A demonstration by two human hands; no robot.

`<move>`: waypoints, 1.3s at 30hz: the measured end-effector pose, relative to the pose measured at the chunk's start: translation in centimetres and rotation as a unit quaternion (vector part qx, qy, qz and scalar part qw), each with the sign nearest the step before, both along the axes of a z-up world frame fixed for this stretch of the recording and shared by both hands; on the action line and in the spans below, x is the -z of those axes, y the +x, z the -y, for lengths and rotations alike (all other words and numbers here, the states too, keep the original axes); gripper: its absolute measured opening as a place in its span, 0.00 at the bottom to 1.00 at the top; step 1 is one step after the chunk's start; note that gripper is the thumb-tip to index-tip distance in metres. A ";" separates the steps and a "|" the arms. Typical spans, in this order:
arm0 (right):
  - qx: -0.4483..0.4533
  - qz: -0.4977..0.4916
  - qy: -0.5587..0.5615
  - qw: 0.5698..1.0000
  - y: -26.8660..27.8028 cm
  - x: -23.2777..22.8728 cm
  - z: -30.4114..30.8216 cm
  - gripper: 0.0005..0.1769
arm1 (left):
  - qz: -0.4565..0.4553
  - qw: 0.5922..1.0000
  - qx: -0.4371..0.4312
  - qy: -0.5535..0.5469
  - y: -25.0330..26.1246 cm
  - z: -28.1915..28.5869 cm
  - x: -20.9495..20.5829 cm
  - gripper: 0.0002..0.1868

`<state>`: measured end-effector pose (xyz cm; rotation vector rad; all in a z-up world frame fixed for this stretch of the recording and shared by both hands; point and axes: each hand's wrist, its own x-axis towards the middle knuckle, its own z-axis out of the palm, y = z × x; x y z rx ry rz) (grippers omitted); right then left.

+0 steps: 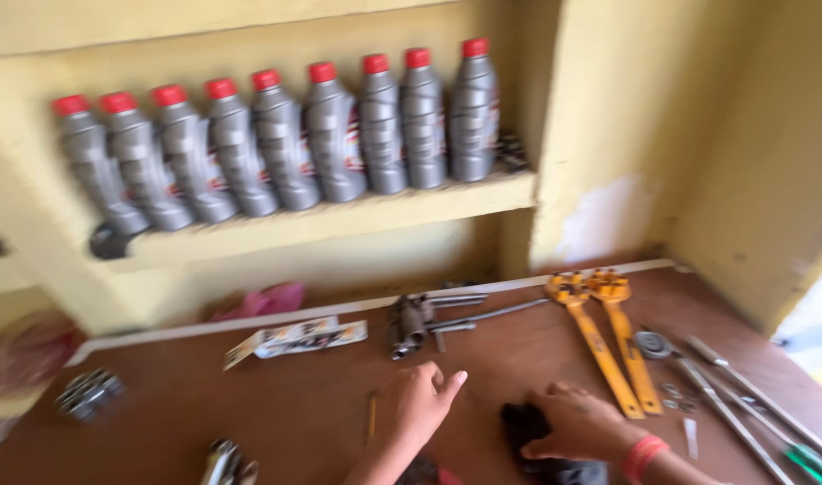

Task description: The person wipes several metal tools with a dark cloth on a wooden workbench, including a file, pliers, and a yellow multi-bit socket holder. The person then picks up a wrench and a hammer from a nearby chair and places them on the workbench.

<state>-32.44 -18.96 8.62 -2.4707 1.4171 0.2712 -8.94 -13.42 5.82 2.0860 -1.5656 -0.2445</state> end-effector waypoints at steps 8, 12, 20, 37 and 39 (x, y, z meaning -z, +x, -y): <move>-0.029 0.169 0.002 0.985 -2.4 3.1 3.2 0.34 | 0.026 0.993 0.112 -0.002 -5.7 7.8 -0.2 0.23; 0.101 0.239 -0.121 0.958 -5.6 3.4 12.4 0.21 | -0.033 0.994 0.098 0.029 -8.2 11.3 -0.1 0.22; 0.184 0.169 -0.094 0.964 -7.1 8.8 23.2 0.26 | -0.133 0.988 0.031 0.075 -12.7 16.2 2.1 0.19; 0.156 0.328 0.067 0.929 -7.3 4.4 25.1 0.30 | -0.505 0.852 0.048 0.130 -16.9 17.5 3.2 0.25; 0.148 0.386 0.098 0.906 -6.0 2.2 22.9 0.30 | -0.566 0.811 0.053 0.139 -16.9 15.9 2.1 0.23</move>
